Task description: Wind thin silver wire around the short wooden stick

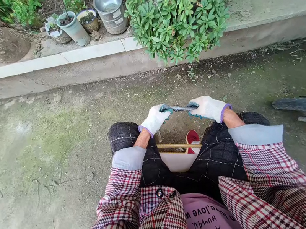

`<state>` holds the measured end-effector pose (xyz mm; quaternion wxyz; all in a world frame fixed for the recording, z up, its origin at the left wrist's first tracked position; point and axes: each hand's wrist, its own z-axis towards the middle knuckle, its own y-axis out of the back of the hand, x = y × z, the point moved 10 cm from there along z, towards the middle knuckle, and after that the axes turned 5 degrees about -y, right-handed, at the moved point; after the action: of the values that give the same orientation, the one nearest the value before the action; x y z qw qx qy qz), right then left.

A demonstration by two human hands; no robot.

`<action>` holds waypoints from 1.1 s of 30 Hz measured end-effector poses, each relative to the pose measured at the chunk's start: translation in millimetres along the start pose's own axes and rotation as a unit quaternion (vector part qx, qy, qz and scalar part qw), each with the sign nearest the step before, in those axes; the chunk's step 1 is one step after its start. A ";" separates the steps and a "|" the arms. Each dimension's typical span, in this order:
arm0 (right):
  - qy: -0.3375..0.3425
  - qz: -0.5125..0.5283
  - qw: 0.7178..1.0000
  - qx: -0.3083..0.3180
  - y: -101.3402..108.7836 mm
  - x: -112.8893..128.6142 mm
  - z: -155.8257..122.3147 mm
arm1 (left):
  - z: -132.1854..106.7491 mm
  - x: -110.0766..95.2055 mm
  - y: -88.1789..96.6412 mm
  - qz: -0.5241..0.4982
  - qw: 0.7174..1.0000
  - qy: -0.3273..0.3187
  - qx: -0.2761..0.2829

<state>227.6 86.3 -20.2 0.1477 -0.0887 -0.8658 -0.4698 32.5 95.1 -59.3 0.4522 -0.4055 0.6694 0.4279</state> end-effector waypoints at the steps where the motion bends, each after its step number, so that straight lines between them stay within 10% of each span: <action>1: 0.008 -0.020 1.000 -0.015 2.8 4.5 1.2 | -1.7 0.8 -3.6 -0.032 0.999 0.021 0.006; 10: 0.035 0.146 0.986 -0.077 12.6 11.7 1.7 | -6.1 -17.2 -6.7 -0.200 0.979 0.039 0.030; 20: -0.003 0.440 0.898 -0.026 6.5 2.6 0.8 | 0.8 -9.7 -9.2 -0.196 0.980 0.033 0.028; 33: 0.018 0.440 0.892 0.105 0.9 15.9 -22.1 | 14.7 4.8 11.9 -0.132 0.990 0.004 -0.043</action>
<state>216.7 68.4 -2.7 0.3629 -0.4361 -0.7799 -0.2644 24.0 111.8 -64.7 0.4844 -0.5111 0.5924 0.3914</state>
